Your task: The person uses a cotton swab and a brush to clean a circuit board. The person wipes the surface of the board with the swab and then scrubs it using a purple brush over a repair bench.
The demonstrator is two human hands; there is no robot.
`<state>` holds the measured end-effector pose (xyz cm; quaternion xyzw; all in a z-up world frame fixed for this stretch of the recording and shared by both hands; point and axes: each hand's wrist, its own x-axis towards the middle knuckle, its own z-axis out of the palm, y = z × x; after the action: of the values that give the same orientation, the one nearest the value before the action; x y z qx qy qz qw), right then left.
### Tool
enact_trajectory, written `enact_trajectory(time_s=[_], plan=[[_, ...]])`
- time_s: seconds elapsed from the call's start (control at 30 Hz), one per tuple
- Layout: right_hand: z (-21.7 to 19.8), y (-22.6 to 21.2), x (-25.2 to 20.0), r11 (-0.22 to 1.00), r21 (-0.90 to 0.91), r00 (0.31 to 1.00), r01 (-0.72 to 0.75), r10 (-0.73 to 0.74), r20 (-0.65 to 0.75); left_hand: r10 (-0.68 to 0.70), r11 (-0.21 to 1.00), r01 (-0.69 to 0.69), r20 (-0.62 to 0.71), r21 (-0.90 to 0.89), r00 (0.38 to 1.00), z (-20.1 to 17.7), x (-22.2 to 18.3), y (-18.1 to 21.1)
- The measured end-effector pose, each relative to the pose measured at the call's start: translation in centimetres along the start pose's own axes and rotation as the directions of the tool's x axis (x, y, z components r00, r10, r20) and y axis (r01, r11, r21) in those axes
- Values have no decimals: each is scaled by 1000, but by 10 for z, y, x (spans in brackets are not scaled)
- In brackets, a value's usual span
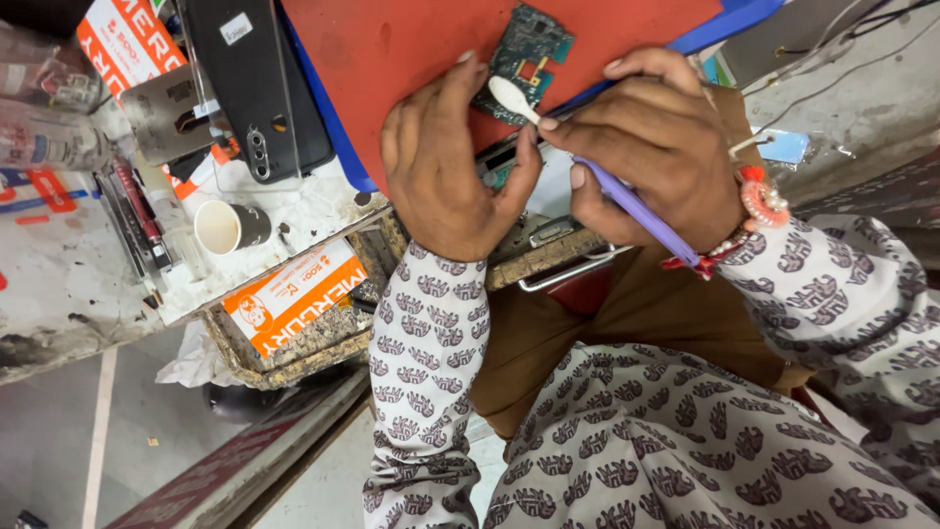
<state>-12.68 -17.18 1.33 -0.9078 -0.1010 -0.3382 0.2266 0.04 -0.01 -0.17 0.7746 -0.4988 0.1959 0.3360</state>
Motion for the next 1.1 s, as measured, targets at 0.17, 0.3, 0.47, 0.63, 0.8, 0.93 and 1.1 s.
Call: enact_trajectory(time_s=[0.17, 0.3, 0.47, 0.63, 0.8, 0.93, 1.1], plan=[[13, 6, -2, 994, -92, 998, 56, -55, 13, -6, 995, 6, 1, 101, 1000, 8, -3, -5], [6, 11, -8, 999, 7, 999, 35, -35, -1, -36, 998, 36, -4, 57, 999, 4, -4, -1], [6, 8, -12, 1000, 7, 998, -10, 9, 58, -16, 1000, 16, 20, 24, 1000, 4, -1, -2], [22, 16, -20, 1000, 25, 996, -12, 14, -90, 22, 998, -26, 78, 54, 997, -2, 1, -2], [13, 11, -13, 998, 64, 998, -2, 6, -68, 43, 998, -48, 105, 50, 994, -7, 6, 0], [6, 5, -4, 998, 38, 999, -43, 42, 21, 32, 999, -36, 79, 38, 996, -4, 5, -1], [2, 5, -2, 997, 69, 999, -33, 33, 7, 22, 999, -26, 88, 42, 996, -3, 4, 0]])
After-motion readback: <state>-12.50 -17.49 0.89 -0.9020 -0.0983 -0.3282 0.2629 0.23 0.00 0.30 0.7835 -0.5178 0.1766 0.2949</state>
